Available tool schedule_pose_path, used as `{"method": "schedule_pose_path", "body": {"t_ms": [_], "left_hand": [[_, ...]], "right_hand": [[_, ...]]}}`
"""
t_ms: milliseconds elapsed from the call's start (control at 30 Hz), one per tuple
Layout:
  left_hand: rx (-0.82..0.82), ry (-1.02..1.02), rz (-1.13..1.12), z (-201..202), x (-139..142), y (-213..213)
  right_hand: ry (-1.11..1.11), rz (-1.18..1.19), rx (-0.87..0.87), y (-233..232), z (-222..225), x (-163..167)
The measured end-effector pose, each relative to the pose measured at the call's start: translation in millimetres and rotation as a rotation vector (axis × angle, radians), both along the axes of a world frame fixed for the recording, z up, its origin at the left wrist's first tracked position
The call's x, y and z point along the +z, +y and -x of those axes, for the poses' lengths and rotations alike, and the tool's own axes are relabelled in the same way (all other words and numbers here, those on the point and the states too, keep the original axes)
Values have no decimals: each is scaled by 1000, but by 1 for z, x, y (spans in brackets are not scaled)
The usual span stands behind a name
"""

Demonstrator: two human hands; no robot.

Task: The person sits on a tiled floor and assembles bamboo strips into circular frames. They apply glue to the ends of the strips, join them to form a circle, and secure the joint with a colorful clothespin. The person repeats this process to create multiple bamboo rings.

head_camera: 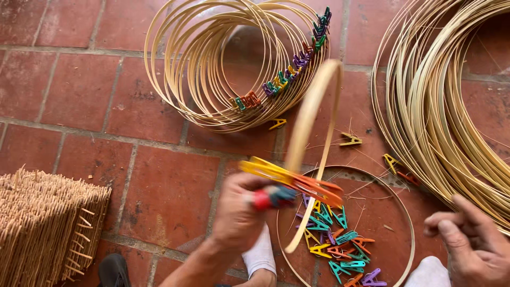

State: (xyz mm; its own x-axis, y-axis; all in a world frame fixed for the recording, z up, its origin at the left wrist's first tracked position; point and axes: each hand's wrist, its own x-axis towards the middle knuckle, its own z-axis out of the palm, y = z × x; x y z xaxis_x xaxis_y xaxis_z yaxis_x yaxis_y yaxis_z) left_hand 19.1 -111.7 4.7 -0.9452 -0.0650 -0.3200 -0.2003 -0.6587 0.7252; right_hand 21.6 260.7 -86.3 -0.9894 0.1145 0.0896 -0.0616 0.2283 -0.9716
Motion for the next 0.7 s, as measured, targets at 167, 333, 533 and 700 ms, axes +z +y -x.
{"method": "schedule_pose_path", "body": {"t_ms": [167,333,533,700], "left_hand": [[294,522,393,5,40,-94],[133,733,1882,101,12,-173],[-109,739,2429,157,-101,-195],[-229,722,2252,157,-115,-182]], "right_hand": [[-429,-162,120,49,-17,-70],[-657,-125,180,61,-22,-126],[-794,12,56,48,-27,-135],[-698,271,-238,37,-12,-120]]}}
